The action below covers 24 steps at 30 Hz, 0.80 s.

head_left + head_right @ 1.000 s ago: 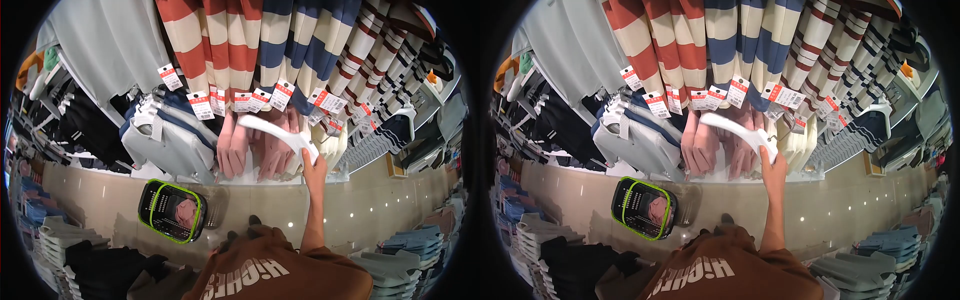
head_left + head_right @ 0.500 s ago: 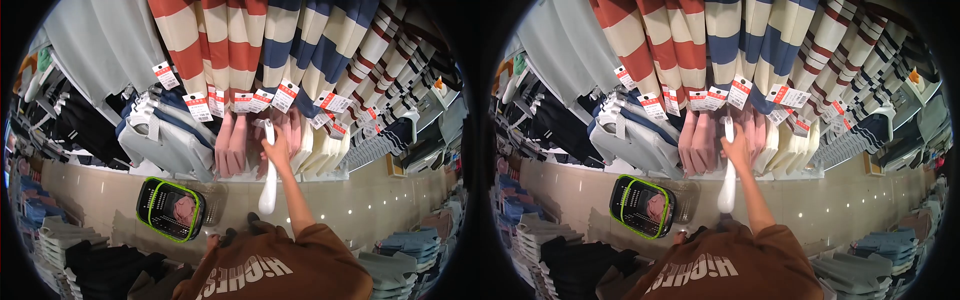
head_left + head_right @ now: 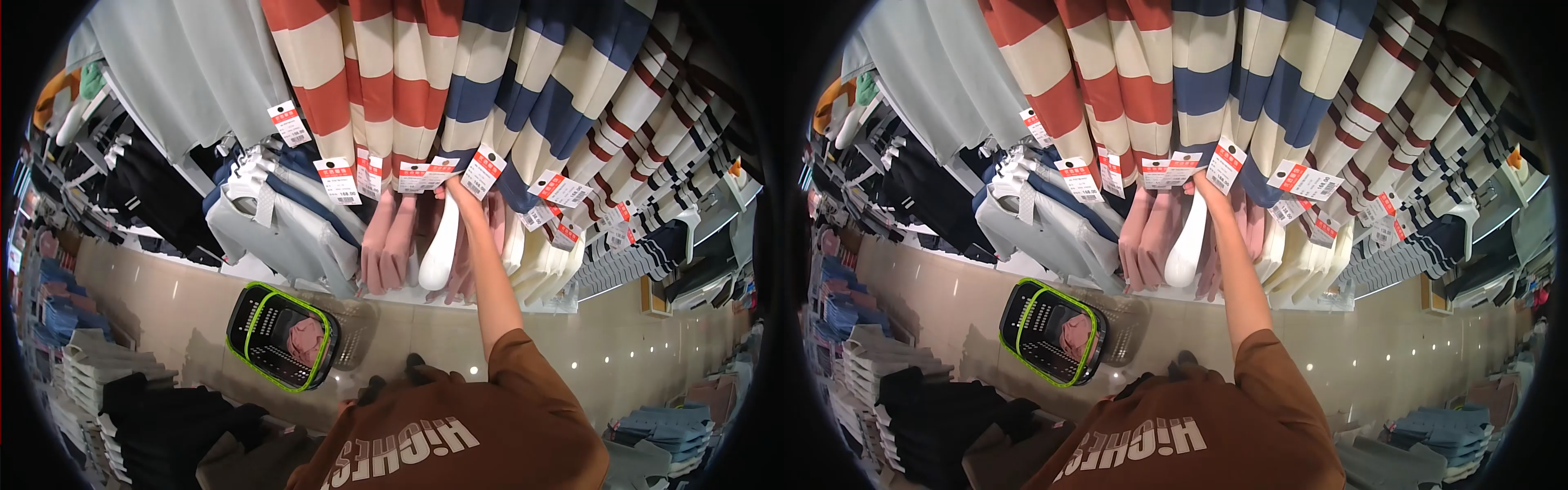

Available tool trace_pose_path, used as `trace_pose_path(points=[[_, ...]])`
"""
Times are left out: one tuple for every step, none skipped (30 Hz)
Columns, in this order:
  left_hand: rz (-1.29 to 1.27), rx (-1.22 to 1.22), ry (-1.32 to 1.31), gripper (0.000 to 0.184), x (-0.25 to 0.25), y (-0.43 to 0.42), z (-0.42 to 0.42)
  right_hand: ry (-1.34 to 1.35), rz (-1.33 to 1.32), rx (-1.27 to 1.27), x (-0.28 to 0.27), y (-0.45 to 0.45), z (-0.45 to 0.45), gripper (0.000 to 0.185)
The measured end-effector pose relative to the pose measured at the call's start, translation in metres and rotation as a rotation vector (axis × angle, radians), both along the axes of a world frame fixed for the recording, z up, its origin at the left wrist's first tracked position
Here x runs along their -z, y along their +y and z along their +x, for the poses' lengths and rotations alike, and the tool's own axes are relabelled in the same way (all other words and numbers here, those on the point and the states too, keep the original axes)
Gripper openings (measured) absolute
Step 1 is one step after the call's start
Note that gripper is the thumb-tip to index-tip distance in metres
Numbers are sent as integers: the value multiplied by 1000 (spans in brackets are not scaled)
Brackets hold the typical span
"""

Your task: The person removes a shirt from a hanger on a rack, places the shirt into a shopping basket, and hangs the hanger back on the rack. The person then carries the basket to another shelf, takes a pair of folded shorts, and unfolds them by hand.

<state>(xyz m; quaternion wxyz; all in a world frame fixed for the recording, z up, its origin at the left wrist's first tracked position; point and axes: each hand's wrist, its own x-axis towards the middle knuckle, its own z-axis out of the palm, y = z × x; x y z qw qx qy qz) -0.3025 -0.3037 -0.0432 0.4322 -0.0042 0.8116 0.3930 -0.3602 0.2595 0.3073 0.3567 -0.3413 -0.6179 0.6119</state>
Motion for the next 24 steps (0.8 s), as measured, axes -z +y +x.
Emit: trace_pose_path(points=[[-8, -3, 1, 34, 2, 0, 1, 56, 33, -34, -4, 1, -1, 28], [-14, -8, -1, 34, 3, 0, 4, -120, 12, -31, -14, 6, 0, 26], [-20, -14, -2, 34, 5, 1, 7, -101, 28, -38, -14, 10, 2, 26], [-25, -21, -3, 34, 6, 4, 9, -59, 39, -44, -10, 14, 3, 25], [-30, -26, -5, 34, 7, 5, 11, -16, 44, -53, -7, 20, 3, 25], [-33, -36, -5, 34, 8, 8, 13, 30, 52, -61, -1, 23, 5, 25], [-34, -44, -5, 35, 9, 11, 14, 63, 49, -67, 5, 26, 5, 24], [-37, -52, -6, 35, 10, 14, 15, 91, 49, -72, 10, 28, 6, 24], [-38, -61, -6, 35, 11, 17, 16, 113, 49, -80, 16, 29, 8, 23], [-40, -70, -5, 35, 13, 19, 17, 133, 47, -86, 21, 32, 7, 23], [-42, -78, -5, 35, 13, 22, 18, 152, 48, -93, 24, 32, 8, 23], [-42, -85, -8, 35, 14, 23, 20, 168, 46, -98, 28, 33, 9, 22], [-41, -94, -10, 35, 14, 27, 21, 187, 46, -100, 31, 33, 9, 22], [-42, -100, -12, 36, 14, 29, 22, 199, 44, -103, 34, 34, 9, 22], [-43, -106, -13, 36, 14, 30, 22, 214, 44, -108, 37, 35, 8, 21], [-41, -116, -16, 36, 14, 32, 22, 225, 41, -112, 39, 35, 7, 21], [-42, -125, -15, 36, 13, 34, 23, 233, 36, -114, 40, 36, 7, 21], [-43, -133, -16, 36, 12, 34, 24, 246, 34, -120, 42, 35, 6, 21], [-45, -136, -15, 36, 12, 35, 24, 255, 34, -125, 44, 35, 7, 21], [-47, -138, -14, 36, 12, 35, 26, 262, 33, -127, 45, 37, 5, 21], [-51, -140, -13, 37, 12, 34, 28, 268, 33, -130, 48, 37, 5, 21], [-54, -140, -11, 37, 12, 33, 30, 275, 32, -133, 50, 38, 5, 21], [-57, -140, -9, 37, 12, 32, 31, 287, 32, -136, 53, 38, 5, 21], [-61, -143, -6, 37, 12, 33, 32, 295, 32, -138, 56, 38, 4, 21]])
